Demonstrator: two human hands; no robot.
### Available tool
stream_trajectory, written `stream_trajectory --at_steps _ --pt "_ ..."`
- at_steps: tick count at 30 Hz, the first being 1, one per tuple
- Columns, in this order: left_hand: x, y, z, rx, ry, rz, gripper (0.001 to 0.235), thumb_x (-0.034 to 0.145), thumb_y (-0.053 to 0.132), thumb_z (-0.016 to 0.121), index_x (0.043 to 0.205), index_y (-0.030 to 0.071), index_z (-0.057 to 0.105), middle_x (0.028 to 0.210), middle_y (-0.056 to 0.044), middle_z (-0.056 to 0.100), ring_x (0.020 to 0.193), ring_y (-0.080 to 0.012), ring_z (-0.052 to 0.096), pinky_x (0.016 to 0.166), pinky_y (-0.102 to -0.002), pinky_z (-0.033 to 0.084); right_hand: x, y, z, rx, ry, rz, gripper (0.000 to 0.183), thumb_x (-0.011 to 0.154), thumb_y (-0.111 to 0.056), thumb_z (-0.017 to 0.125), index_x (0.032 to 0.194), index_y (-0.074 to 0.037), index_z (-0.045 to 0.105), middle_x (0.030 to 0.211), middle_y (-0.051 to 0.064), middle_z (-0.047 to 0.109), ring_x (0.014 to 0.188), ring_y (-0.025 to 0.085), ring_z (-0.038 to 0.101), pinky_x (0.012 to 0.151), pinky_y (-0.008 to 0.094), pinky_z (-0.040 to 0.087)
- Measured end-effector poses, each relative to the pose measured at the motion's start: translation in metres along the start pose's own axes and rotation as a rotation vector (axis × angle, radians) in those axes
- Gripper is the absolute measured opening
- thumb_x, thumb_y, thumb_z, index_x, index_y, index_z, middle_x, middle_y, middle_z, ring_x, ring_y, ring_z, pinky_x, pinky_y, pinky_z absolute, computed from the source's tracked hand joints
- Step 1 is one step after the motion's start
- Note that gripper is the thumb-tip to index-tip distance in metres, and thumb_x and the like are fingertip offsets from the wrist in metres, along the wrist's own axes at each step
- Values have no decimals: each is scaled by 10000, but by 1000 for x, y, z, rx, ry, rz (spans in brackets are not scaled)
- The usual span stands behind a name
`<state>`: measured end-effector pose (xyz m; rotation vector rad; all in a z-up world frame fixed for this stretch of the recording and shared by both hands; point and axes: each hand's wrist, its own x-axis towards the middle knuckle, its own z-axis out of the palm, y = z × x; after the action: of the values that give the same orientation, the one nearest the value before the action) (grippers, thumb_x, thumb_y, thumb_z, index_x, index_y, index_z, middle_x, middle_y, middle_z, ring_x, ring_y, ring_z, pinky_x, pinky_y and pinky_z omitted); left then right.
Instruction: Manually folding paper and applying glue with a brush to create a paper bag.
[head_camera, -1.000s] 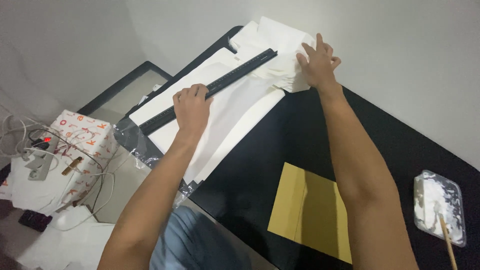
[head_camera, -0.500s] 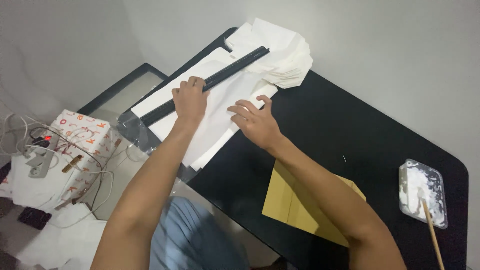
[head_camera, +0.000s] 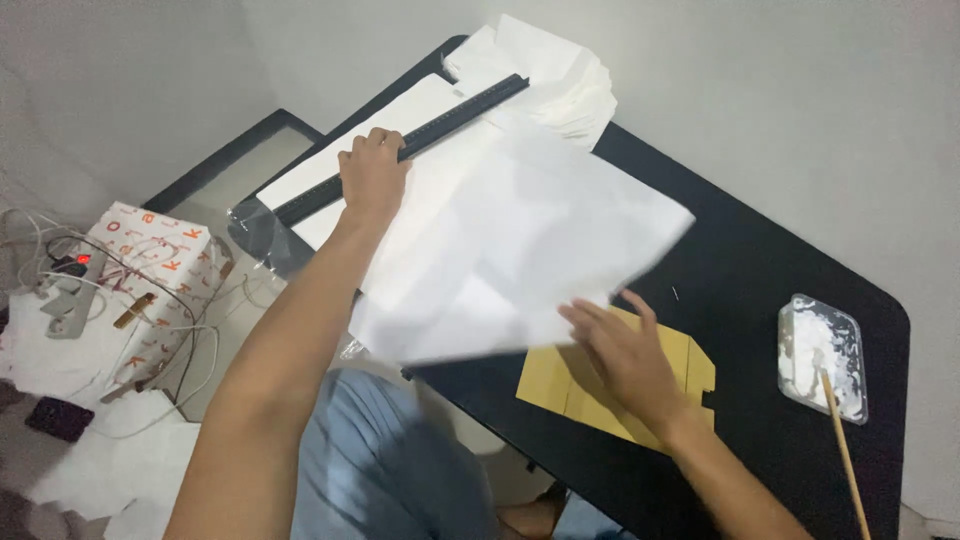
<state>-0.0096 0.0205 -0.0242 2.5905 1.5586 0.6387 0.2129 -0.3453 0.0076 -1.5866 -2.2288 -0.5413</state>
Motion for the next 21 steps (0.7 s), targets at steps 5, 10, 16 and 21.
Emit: stream_trajectory --at_steps 5,10,16,21 --pt "-5 2 12 -70 180 137 436 865 137 736 1295 137 665 1337 -49 620 1190 -260 536 1005 -481 371 -64 -32 -41 136 -266 320 272 817 -225 727 1059 -191 607 1416 -53 640 1380 198 546 1189 606 260" --pt "-26 24 3 -7 148 323 339 938 185 612 1265 134 687 1460 -110 545 1356 -290 446 1129 -581 253 -94 -45 -51 257 -320 440 216 806 -150 713 1017 -165 674 1411 -27 662 1409 220 515 1236 580 233" --pt "-65 50 -24 -66 -76 456 304 965 277 622 1219 144 720 1335 -41 669 1174 -279 615 968 -481 470 -114 -44 -59 299 -437 586 231 836 -121 679 1061 -166 709 1437 -36 646 1434 210 484 1242 604 184" --pt "-102 60 -23 -161 -93 622 269 939 275 650 1122 97 735 1195 -45 722 1077 -315 657 839 -436 529 -137 -38 -62 254 -393 626 382 807 -70 708 1173 -168 671 1417 -40 651 1416 204 506 1225 637 185"
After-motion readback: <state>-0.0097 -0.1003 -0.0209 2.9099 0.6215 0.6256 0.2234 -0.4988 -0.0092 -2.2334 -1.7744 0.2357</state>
